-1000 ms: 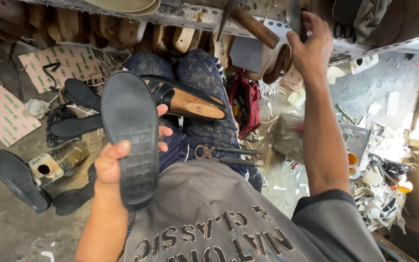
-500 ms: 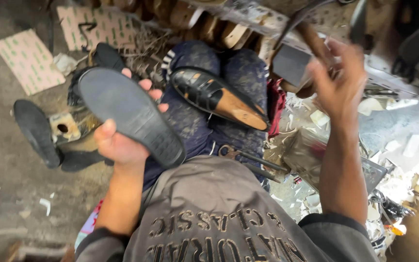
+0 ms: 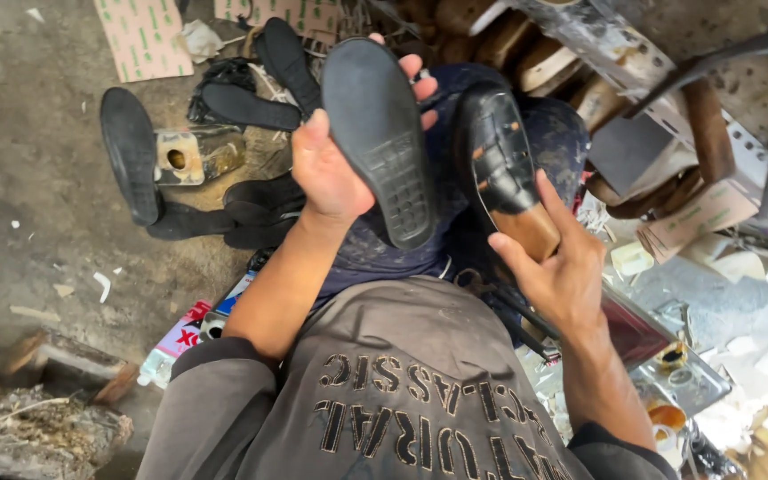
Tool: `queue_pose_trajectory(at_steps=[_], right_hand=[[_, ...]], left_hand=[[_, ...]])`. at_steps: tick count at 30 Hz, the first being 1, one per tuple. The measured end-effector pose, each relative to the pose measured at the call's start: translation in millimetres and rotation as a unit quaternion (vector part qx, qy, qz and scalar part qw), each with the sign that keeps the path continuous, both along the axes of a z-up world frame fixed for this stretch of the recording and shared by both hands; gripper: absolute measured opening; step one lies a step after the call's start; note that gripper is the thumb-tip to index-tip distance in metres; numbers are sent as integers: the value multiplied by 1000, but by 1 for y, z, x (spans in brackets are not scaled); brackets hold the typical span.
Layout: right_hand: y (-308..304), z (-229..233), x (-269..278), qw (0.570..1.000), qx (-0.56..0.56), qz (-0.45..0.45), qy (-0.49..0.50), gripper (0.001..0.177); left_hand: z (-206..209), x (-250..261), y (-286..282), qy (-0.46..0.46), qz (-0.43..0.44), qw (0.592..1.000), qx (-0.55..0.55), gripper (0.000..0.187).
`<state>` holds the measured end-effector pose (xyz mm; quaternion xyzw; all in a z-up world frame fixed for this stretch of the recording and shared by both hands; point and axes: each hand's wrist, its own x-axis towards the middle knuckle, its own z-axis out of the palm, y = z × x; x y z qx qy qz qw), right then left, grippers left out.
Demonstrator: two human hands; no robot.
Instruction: The person uses a knife to scrape the sole of a black sandal, then uses a wooden stick to apply glue to the sole. They use a hammer to tap the sole and a brush to clean the sandal. The person handles multiple shoes and tools throughout the process.
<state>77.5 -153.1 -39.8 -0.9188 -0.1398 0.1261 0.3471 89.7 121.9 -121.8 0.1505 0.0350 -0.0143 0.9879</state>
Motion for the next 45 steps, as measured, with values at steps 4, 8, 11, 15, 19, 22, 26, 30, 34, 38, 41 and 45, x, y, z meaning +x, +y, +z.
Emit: queue_pose_trajectory(at_steps=[4, 8, 11, 15, 19, 22, 26, 30, 34, 38, 41, 45], right_hand=[[32, 3, -13, 993, 95, -40, 56, 74], [56, -3, -20, 994, 113, -10, 4, 79], [72, -4, -21, 992, 124, 3, -26, 79], [81, -8, -24, 986, 162, 1, -48, 78], [78, -8, -27, 989, 130, 1, -72, 78], [74, -5, -29, 987, 131, 15, -91, 79], [67, 0, -36, 984, 130, 15, -119, 78], [60, 11, -42, 985, 116, 24, -127, 77], [54, 17, -47, 984, 116, 20, -130, 77], [49, 21, -52, 986, 100, 17, -135, 78], [45, 24, -53, 985, 98, 24, -139, 78], [44, 29, -55, 981, 97, 46, -164, 75]], left_hand=[[29, 4, -4, 71, 15, 997, -21, 118], [33, 0, -5, 18, -3, 991, 129, 139], [30, -5, -7, -39, -8, 980, 193, 127], [38, -9, -6, -38, -24, 979, 199, 124], [44, -10, -11, -64, -8, 975, 212, 120], [54, -15, -14, -57, -6, 977, 204, 116], [67, -22, -22, -56, -1, 974, 219, 109], [75, -28, -33, -42, 10, 979, 199, 108], [78, -32, -42, -67, 28, 980, 187, 106], [82, -35, -47, -86, 31, 971, 221, 103], [83, -37, -52, -97, 35, 964, 246, 99], [88, -42, -57, -87, 35, 965, 244, 94]])
